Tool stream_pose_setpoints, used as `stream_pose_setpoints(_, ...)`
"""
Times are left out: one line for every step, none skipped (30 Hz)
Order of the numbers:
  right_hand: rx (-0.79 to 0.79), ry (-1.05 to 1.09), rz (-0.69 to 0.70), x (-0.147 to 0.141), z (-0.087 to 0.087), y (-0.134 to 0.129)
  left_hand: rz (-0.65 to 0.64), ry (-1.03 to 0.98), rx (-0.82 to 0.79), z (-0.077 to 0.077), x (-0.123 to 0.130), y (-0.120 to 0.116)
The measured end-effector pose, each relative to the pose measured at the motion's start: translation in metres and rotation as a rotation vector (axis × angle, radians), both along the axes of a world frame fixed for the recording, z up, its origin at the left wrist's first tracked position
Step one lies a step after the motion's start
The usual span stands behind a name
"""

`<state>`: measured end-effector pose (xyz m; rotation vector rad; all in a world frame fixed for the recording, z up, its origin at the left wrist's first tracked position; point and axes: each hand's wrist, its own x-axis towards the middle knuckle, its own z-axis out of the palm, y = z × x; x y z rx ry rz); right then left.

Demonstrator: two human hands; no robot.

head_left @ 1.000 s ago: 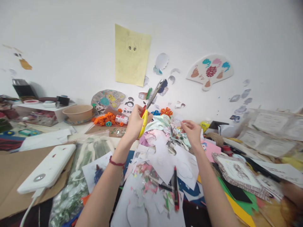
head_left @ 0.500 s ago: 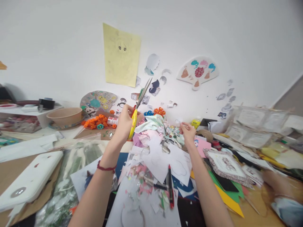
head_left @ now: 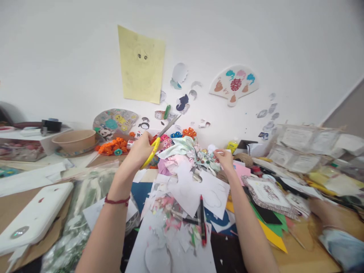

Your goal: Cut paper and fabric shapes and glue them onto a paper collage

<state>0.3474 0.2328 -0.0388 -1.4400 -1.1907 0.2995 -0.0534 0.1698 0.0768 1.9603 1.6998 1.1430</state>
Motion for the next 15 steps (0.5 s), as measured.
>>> stream_pose_setpoints(-0.008, -0.038, -0.013, 0.004, 0.0, 0.0, 0.016, 0.046, -0.019, 0.002, -0.003, -0.002)
stream_pose_setpoints(-0.015, -0.078, -0.026, 0.007, -0.001, -0.001, 0.031, 0.079, -0.033, 0.003, -0.005, -0.003)
stream_pose_setpoints(-0.019, -0.117, -0.039, 0.01, -0.001, -0.001, 0.042, 0.104, -0.048, 0.005, -0.007, -0.005)
stream_pose_setpoints(-0.022, -0.155, -0.051, 0.013, -0.002, -0.002, 0.048, 0.126, -0.063, 0.006, -0.009, -0.006)
stream_pose_setpoints(-0.024, -0.191, -0.064, 0.015, -0.002, -0.002, 0.054, 0.151, -0.073, 0.006, -0.01, -0.008)
stream_pose_setpoints(-0.027, -0.225, -0.077, 0.016, -0.002, -0.003, 0.059, 0.18, -0.08, 0.007, -0.012, -0.009)
stream_pose_setpoints(-0.029, -0.256, -0.09, 0.017, -0.002, -0.003, 0.061, 0.209, -0.085, 0.007, -0.013, -0.011)
stream_pose_setpoints(-0.03, -0.285, -0.104, 0.017, -0.003, -0.003, 0.063, 0.236, -0.088, 0.008, -0.014, -0.012)
stream_pose_setpoints(-0.031, -0.312, -0.119, 0.017, -0.003, -0.003, 0.067, 0.262, -0.091, 0.008, -0.014, -0.013)
stream_pose_setpoints(-0.031, -0.336, -0.133, 0.017, -0.003, -0.002, 0.071, 0.285, -0.091, 0.009, -0.015, -0.014)
stream_pose_setpoints(-0.03, -0.358, -0.146, 0.017, -0.002, -0.002, 0.073, 0.304, -0.088, 0.009, -0.015, -0.015)
stream_pose_setpoints(-0.029, -0.377, -0.157, 0.017, -0.002, -0.001, 0.073, 0.319, -0.084, 0.01, -0.016, -0.016)
stream_pose_setpoints(-0.028, -0.391, -0.168, 0.016, -0.002, -0.001, 0.073, 0.334, -0.082, 0.01, -0.016, -0.017)
stream_pose_setpoints(-0.027, -0.403, -0.176, 0.016, -0.002, 0.0, 0.072, 0.348, -0.085, 0.01, -0.016, -0.017)
stream_pose_setpoints(-0.026, -0.412, -0.181, 0.016, -0.002, 0.0, 0.07, 0.361, -0.091, 0.011, -0.016, -0.018)
